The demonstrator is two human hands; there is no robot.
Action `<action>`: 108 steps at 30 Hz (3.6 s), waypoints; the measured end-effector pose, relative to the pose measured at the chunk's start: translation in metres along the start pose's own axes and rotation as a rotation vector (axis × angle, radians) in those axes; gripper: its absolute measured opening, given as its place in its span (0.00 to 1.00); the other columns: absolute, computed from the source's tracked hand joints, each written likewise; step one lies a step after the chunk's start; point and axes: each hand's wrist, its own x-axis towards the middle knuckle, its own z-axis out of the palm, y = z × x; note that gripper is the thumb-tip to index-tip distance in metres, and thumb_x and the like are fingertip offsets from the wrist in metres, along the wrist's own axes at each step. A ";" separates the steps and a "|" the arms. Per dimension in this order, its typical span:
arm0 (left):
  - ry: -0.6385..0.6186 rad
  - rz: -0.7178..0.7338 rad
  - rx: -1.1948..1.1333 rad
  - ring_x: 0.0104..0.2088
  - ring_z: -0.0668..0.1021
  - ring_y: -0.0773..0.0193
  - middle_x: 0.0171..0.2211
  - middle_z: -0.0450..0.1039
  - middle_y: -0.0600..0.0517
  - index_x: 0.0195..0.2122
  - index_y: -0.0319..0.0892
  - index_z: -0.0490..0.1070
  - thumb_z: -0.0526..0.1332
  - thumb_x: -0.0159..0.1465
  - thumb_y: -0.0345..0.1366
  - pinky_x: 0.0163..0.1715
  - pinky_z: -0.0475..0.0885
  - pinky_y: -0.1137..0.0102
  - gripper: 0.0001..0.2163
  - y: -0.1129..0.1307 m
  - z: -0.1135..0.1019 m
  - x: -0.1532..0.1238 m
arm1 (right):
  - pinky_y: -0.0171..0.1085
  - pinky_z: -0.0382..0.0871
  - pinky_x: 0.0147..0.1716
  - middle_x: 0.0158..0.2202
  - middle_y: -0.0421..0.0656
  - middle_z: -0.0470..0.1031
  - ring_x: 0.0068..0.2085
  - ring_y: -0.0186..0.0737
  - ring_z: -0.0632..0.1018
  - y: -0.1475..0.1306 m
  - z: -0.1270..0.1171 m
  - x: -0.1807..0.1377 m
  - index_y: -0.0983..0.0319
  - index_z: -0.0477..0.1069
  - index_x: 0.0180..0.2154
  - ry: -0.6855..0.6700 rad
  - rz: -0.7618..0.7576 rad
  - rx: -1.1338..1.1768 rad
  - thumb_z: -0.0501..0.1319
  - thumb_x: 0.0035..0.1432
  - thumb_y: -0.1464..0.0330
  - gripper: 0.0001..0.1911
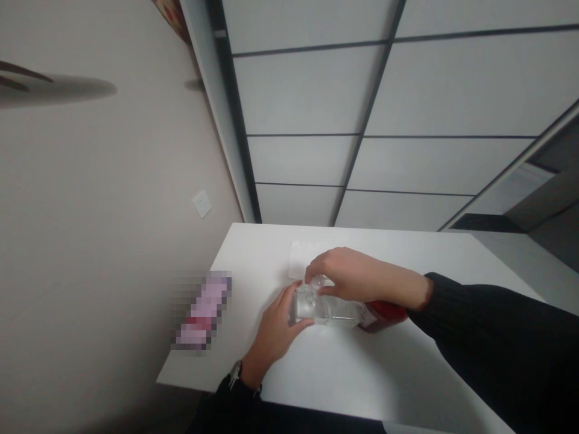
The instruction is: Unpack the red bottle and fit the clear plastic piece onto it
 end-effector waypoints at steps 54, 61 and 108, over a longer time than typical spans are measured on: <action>-0.031 0.123 0.055 0.67 0.77 0.45 0.70 0.72 0.42 0.50 0.52 0.72 0.80 0.57 0.32 0.61 0.78 0.59 0.24 -0.022 0.006 -0.013 | 0.37 0.70 0.37 0.36 0.43 0.83 0.36 0.40 0.78 0.151 0.023 0.119 0.62 0.84 0.43 -0.074 0.016 0.579 0.73 0.54 0.52 0.23; -0.107 0.046 0.048 0.66 0.78 0.48 0.71 0.71 0.47 0.50 0.54 0.77 0.70 0.70 0.50 0.61 0.78 0.60 0.12 -0.029 0.006 -0.023 | 0.38 0.73 0.43 0.39 0.44 0.83 0.41 0.41 0.79 0.163 0.043 0.146 0.60 0.85 0.46 -0.113 -0.032 0.640 0.74 0.55 0.57 0.19; -0.224 0.134 0.362 0.59 0.81 0.38 0.61 0.79 0.41 0.72 0.47 0.61 0.85 0.50 0.45 0.61 0.75 0.45 0.51 0.034 0.008 0.037 | 0.41 0.73 0.27 0.32 0.49 0.87 0.32 0.50 0.88 0.018 0.068 -0.017 0.64 0.84 0.38 0.058 0.007 -0.407 0.75 0.61 0.73 0.03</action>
